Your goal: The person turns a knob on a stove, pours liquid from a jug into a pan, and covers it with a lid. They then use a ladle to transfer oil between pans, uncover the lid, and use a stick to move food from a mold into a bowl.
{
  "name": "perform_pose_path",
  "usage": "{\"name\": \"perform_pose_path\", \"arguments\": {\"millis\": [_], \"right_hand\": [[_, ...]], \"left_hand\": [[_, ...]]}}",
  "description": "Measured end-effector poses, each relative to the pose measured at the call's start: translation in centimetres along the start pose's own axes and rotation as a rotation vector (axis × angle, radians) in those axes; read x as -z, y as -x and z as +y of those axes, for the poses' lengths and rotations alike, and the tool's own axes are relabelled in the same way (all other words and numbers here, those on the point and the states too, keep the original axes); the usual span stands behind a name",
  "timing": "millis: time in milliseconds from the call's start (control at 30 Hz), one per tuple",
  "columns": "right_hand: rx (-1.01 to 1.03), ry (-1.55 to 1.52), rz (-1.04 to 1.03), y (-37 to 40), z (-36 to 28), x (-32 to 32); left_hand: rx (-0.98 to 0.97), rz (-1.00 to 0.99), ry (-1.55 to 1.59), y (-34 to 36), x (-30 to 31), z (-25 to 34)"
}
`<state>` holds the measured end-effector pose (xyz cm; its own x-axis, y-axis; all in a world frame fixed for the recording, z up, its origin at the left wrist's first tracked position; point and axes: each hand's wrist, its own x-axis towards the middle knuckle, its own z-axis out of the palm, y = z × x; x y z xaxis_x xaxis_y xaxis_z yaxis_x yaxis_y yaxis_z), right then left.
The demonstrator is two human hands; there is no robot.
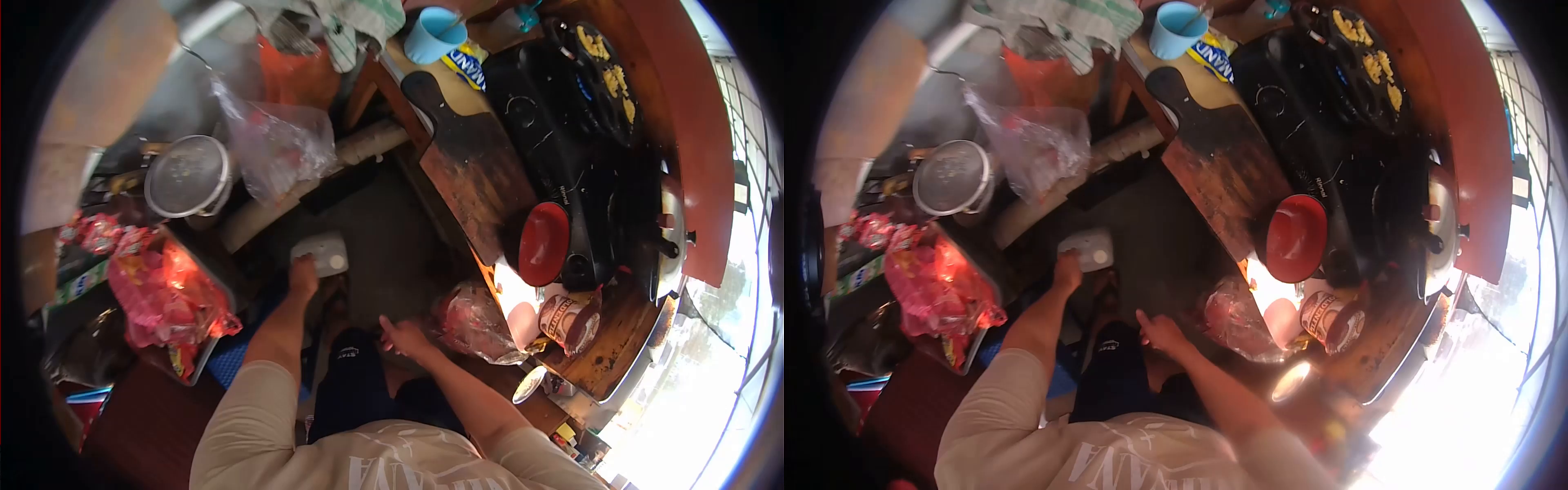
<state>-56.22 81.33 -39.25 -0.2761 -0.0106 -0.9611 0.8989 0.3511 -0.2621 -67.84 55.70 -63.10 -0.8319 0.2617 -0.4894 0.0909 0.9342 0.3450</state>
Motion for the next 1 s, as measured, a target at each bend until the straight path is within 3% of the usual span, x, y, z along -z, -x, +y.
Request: {"name": "perform_pose_path", "arguments": {"millis": [133, 200, 233, 300, 367, 433, 500, 533, 600, 700, 833, 900, 967, 1000], "right_hand": [[-0.064, -0.016, 0.063, 0.8, 4.6, 1.3], [-0.157, 0.091, -0.010, 1.1, 7.2, 2.4], [-0.153, 0.071, 0.019, 1.8, 8.2, 2.7], [-0.018, 0.265, 0.015, 3.5, 9.2, 3.5], [0.058, 0.261, 0.066, 6.0, 9.1, 4.3], [0.133, 0.271, 0.085, 9.1, 8.5, 5.1], [0.188, 0.291, 0.109, 13.0, 7.4, 6.0], [0.206, 0.279, 0.111, 15.1, 6.7, 6.5], [0.190, 0.122, 0.099, 19.9, 5.2, 7.4], [0.202, -0.002, 0.101, 27.8, 3.0, 8.9], [0.457, -0.130, 0.130, 36.3, 4.0, 12.1], [0.668, -0.056, 0.206, 40.5, 4.1, 16.3], [0.651, 0.124, 0.464, 44.1, 3.9, 21.6], [0.739, 0.085, 0.582, 46.7, 2.7, 24.3]], "left_hand": [[-0.075, 0.018, 0.045, -3.0, -4.7, -4.0], [-0.144, 0.174, 0.019, -2.8, -8.0, -6.5], [-0.106, 0.137, 0.047, -2.7, -8.1, -6.8], [-0.037, 0.083, 0.075, -2.8, -7.3, -6.6], [0.022, 0.061, 0.086, -2.6, -6.6, -6.3], [0.026, 0.068, 0.091, -2.9, -4.1, -4.5], [0.209, 0.035, 0.157, -1.1, -0.6, -1.7], [0.203, 0.049, 0.140, -0.2, 1.4, -0.4], [-0.025, -0.001, 0.052, 1.5, 4.7, 1.4], [-0.073, -0.126, 0.067, 4.5, 10.2, 5.6], [-0.171, -0.218, -0.028, 8.2, 16.7, 10.1], [-0.148, -0.387, 0.036, 9.8, 19.8, 13.5], [-0.221, -0.310, 0.024, 11.0, 21.7, 16.3], [-0.319, -0.254, 0.081, 11.3, 22.7, 18.0]]}}
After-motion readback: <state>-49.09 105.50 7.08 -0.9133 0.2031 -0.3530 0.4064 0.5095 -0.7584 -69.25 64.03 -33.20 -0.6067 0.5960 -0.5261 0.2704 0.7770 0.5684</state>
